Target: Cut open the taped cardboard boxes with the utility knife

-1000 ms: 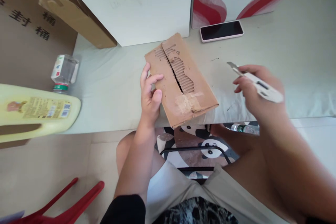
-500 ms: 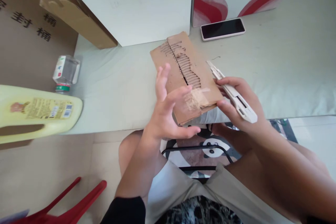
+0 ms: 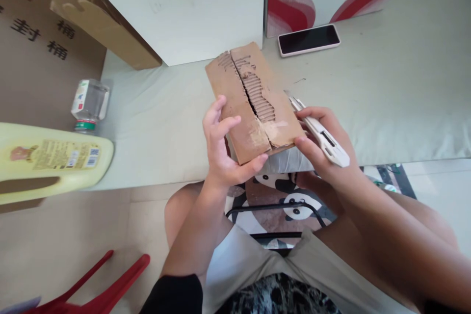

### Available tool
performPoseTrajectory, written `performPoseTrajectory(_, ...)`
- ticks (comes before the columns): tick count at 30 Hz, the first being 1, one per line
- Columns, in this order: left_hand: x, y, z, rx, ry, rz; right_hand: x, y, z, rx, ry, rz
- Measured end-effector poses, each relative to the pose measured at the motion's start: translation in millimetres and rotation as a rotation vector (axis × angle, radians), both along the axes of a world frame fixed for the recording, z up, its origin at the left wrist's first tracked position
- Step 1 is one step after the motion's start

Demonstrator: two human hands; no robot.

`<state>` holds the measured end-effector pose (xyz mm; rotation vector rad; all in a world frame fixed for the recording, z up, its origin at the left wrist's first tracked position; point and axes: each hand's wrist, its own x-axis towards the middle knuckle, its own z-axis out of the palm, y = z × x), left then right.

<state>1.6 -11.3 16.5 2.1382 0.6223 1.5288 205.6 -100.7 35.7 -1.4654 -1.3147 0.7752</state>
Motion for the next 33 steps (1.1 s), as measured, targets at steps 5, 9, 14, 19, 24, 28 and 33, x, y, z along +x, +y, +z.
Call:
performPoseTrajectory(5,-1.4,4.4,-2.3,0.016,-0.028,0.062,0.8,-1.9,-3.0,-0.053,0.027,0.001)
performPoseTrajectory(9,-2.0,7.2,-8.9,0.039,-0.092,0.084,1.6,-1.8,-1.6,-0.048,0.037,0.041)
performPoseTrajectory(14,-6.6,13.5,-20.7,-0.231,-0.371,0.325,15.9,5.1,-0.9,-0.065,-0.189,-0.028)
performPoseTrajectory(19,-20.6,27.3,-9.7,-0.625,-0.635,0.422,45.7,14.2,-21.2,-0.262,-0.694,-0.071)
performPoseTrajectory(24,-45.4,41.7,-18.0,-0.992,-0.651,0.452,56.1,12.6,-38.6,-0.380,-0.883,-0.020)
performPoseTrajectory(28,-57.2,47.2,-39.6,-0.849,-0.294,0.502,48.3,8.8,-40.8,-0.271,-0.821,0.110)
performPoseTrajectory(33,-49.2,42.0,-45.5,-0.741,-0.127,0.415,40.2,9.1,-38.2,-0.134,-0.652,0.200)
